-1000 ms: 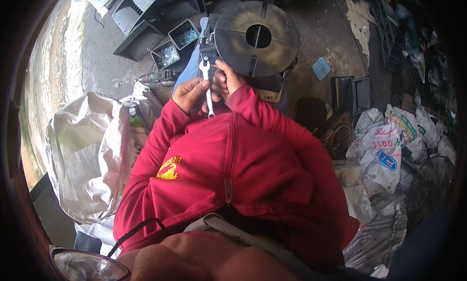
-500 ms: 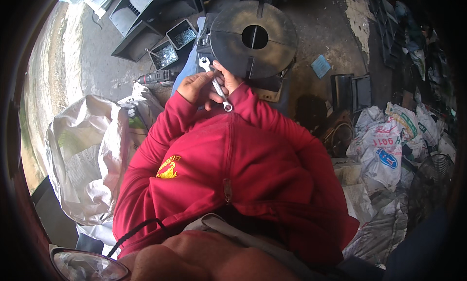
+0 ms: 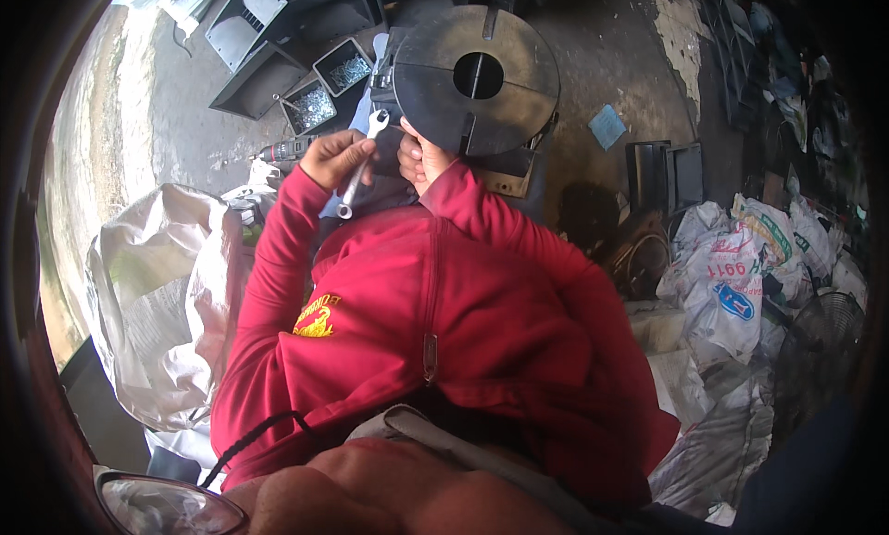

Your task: The person uses a wrench to tighten bolts on a metal assembly with a circular disc. They repeatedly adjust the position of the assembly and re-tighten the fasteners.

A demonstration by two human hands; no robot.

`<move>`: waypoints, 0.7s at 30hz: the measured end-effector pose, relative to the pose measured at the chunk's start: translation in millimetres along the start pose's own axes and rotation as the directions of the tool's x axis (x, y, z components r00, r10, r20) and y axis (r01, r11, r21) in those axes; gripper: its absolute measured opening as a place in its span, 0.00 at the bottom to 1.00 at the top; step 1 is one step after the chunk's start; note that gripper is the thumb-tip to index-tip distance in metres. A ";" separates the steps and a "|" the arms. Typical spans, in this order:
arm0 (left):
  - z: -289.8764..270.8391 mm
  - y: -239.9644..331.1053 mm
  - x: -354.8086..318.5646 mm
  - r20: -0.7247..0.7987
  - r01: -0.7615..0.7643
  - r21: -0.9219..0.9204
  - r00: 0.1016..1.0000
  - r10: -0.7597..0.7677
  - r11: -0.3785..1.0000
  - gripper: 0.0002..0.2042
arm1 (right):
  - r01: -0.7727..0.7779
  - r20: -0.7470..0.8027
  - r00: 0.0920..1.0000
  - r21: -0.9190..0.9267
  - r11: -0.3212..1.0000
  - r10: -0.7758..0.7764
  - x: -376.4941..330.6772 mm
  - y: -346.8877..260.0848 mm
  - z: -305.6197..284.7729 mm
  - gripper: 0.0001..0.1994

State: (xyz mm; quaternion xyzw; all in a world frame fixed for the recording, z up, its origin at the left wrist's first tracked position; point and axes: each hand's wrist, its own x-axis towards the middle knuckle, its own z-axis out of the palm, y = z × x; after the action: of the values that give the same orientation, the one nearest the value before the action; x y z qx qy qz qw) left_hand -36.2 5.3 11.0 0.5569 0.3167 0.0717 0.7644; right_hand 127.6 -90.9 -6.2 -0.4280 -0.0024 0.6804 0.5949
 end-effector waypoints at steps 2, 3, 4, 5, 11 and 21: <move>10.4 -7.2 -2.3 -0.024 0.041 -0.126 0.999 -0.045 0.991 0.13 | 0.000 0.020 1.000 -0.014 1.000 0.000 0.6 1.5 -4.0 0.20; 16.7 -8.3 -3.1 -0.039 0.014 -0.162 0.999 -0.021 0.987 0.13 | -0.001 0.036 0.999 -0.027 1.000 0.002 0.9 1.8 -4.3 0.21; 23.8 -7.8 -2.7 -0.059 0.035 -0.197 0.997 -0.048 0.980 0.13 | 0.005 0.011 1.000 -0.030 1.000 -0.005 1.9 3.6 -5.1 0.22; 31.1 -7.2 -0.9 -0.077 0.056 -0.231 0.994 -0.075 0.971 0.13 | 0.013 -0.015 1.000 -0.033 0.999 -0.013 3.2 6.4 -6.5 0.23; 39.9 -2.3 15.7 -0.081 0.110 -0.375 0.985 -0.150 0.921 0.14 | -0.125 -0.073 0.990 -0.060 0.990 0.120 -10.1 -5.6 8.4 0.23; -12.2 12.9 5.2 0.029 0.118 0.157 0.992 -0.124 0.981 0.13 | -0.025 0.026 0.999 0.033 0.999 0.024 4.4 -2.6 -2.1 0.17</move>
State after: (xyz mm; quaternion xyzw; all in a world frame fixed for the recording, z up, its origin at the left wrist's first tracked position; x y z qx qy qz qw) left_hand -35.9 22.2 18.4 0.5957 0.3397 -0.0105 0.7277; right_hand 131.2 -87.7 -8.8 -0.4092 0.0065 0.6930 0.5936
